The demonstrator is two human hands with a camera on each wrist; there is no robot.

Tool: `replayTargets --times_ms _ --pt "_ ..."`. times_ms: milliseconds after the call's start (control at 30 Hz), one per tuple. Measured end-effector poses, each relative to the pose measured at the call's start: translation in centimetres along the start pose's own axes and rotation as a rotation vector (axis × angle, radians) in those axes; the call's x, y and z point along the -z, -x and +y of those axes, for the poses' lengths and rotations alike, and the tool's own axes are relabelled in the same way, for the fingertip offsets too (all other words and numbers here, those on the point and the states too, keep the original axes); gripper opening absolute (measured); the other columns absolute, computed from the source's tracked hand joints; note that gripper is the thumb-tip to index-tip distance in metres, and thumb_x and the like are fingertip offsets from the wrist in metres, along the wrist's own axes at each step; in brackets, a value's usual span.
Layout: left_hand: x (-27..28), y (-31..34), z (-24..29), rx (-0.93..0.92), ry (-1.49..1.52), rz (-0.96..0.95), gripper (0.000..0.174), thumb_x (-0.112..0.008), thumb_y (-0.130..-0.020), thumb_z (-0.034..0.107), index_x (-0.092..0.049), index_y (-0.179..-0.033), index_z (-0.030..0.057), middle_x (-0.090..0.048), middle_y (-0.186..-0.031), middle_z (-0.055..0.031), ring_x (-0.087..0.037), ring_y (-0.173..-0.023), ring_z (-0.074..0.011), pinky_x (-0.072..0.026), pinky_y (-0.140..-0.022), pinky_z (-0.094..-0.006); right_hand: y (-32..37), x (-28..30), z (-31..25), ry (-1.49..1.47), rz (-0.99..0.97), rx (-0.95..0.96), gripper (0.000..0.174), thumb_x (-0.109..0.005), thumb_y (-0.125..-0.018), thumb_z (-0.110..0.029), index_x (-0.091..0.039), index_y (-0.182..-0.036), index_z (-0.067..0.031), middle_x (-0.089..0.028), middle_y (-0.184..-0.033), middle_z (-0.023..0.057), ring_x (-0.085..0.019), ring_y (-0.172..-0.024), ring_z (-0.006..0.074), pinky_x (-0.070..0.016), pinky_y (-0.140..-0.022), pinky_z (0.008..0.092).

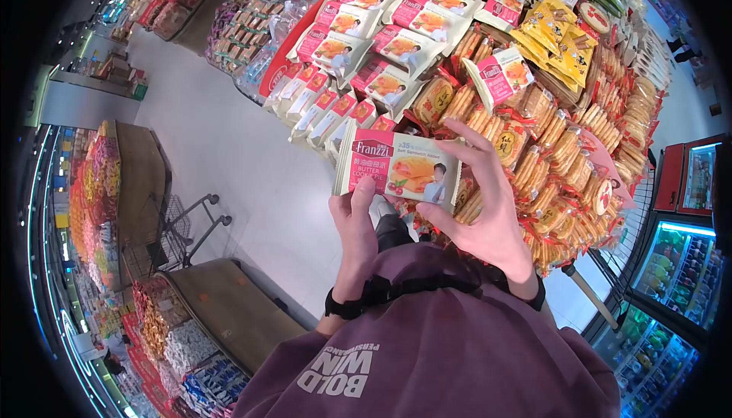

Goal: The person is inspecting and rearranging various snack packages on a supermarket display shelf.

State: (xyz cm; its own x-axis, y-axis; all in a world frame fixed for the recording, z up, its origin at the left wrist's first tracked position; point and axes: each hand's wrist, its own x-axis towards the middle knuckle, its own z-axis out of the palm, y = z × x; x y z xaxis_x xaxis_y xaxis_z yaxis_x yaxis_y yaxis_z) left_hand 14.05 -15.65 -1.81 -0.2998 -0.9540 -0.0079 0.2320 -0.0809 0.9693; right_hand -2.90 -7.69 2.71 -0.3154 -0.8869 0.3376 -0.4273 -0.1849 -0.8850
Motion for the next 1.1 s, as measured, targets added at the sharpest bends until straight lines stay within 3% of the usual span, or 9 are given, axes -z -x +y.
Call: replayTargets --times_ms 133,333,433,533,800,1000,1100 --pt "-0.6 0.3 0.1 -0.021 -0.029 0.063 0.036 -0.050 -0.102 0.031 -0.061 -0.107 -0.0028 -0.068 -0.096 -0.0101 -0.065 -0.079 -0.0166 -0.0503 -0.072 -0.0332 0.3 0.2 0.0 0.061 -0.006 0.043 0.064 -0.085 -0.072 -0.015 -0.055 -0.129 -0.0051 -0.046 -0.143 0.0182 -0.053 -0.128 0.0359 -0.0474 -0.102 0.0436" --pt "-0.6 0.5 0.5 0.021 -0.034 -0.061 0.032 -0.056 -0.101 0.026 -0.062 -0.105 -0.0049 -0.069 -0.092 -0.0125 -0.066 -0.073 -0.0194 -0.0504 -0.067 -0.0330 0.7 0.3 0.2 0.043 -0.021 0.062 0.059 -0.083 -0.076 -0.014 -0.056 -0.127 -0.0049 -0.047 -0.142 0.0181 -0.054 -0.126 0.0363 -0.0481 -0.100 0.0439" --pt "-1.1 0.8 0.8 0.045 0.015 -0.060 0.019 -0.065 -0.096 0.011 -0.066 -0.101 -0.0071 -0.071 -0.087 -0.0129 -0.068 -0.071 -0.0177 -0.0535 -0.065 -0.0294 0.9 0.5 0.4 0.058 -0.021 0.082 0.057 -0.082 -0.076 -0.013 -0.057 -0.126 -0.0049 -0.048 -0.141 0.0183 -0.054 -0.125 0.0365 -0.0483 -0.100 0.0439" --pt "-1.0 0.8 0.5 0.051 0.023 -0.082 0.018 -0.067 -0.094 0.008 -0.065 -0.104 -0.0074 -0.072 -0.089 -0.0140 -0.069 -0.073 -0.0176 -0.0541 -0.066 -0.0281 1.0 0.6 0.7 0.052 -0.013 0.103 0.055 -0.082 -0.076 -0.011 -0.058 -0.125 -0.0048 -0.049 -0.140 0.0185 -0.055 -0.124 0.0366 -0.0483 -0.099 0.0435" --pt "-1.4 0.8 0.2 0.069 0.016 -0.093 0.021 -0.064 -0.096 0.009 -0.063 -0.109 -0.0073 -0.071 -0.093 -0.0131 -0.069 -0.074 -0.0167 -0.0535 -0.064 -0.0273 1.3 1.3 0.9 0.077 -0.036 0.094 0.056 -0.081 -0.076 -0.010 -0.058 -0.127 -0.0057 -0.047 -0.143 0.0185 -0.054 -0.124 0.0366 -0.0480 -0.100 0.0435" --pt "-0.9 -0.2 0.1 0.076 0.033 0.000 0.021 -0.056 -0.100 0.017 -0.063 -0.108 -0.0020 -0.068 -0.096 -0.0078 -0.064 -0.071 -0.0148 -0.0528 -0.062 -0.0301 1.6 1.4 -0.2 -0.034 -0.086 -0.004 0.068 -0.082 -0.077 -0.013 -0.051 -0.137 -0.0076 -0.035 -0.153 0.0180 -0.051 -0.128 0.0367 -0.0460 -0.101 0.0455" --pt "0.3 -2.3 1.2 0.043 0.119 0.015 0.021 -0.056 -0.101 0.021 -0.063 -0.105 0.0018 -0.066 -0.085 -0.0028 -0.063 -0.070 -0.0124 -0.0515 -0.063 -0.0286 1.9 1.2 0.5 -0.070 -0.050 0.023 0.069 -0.081 -0.078 -0.014 -0.049 -0.139 -0.0082 -0.034 -0.153 0.0182 -0.049 -0.129 0.0370 -0.0455 -0.102 0.0460"
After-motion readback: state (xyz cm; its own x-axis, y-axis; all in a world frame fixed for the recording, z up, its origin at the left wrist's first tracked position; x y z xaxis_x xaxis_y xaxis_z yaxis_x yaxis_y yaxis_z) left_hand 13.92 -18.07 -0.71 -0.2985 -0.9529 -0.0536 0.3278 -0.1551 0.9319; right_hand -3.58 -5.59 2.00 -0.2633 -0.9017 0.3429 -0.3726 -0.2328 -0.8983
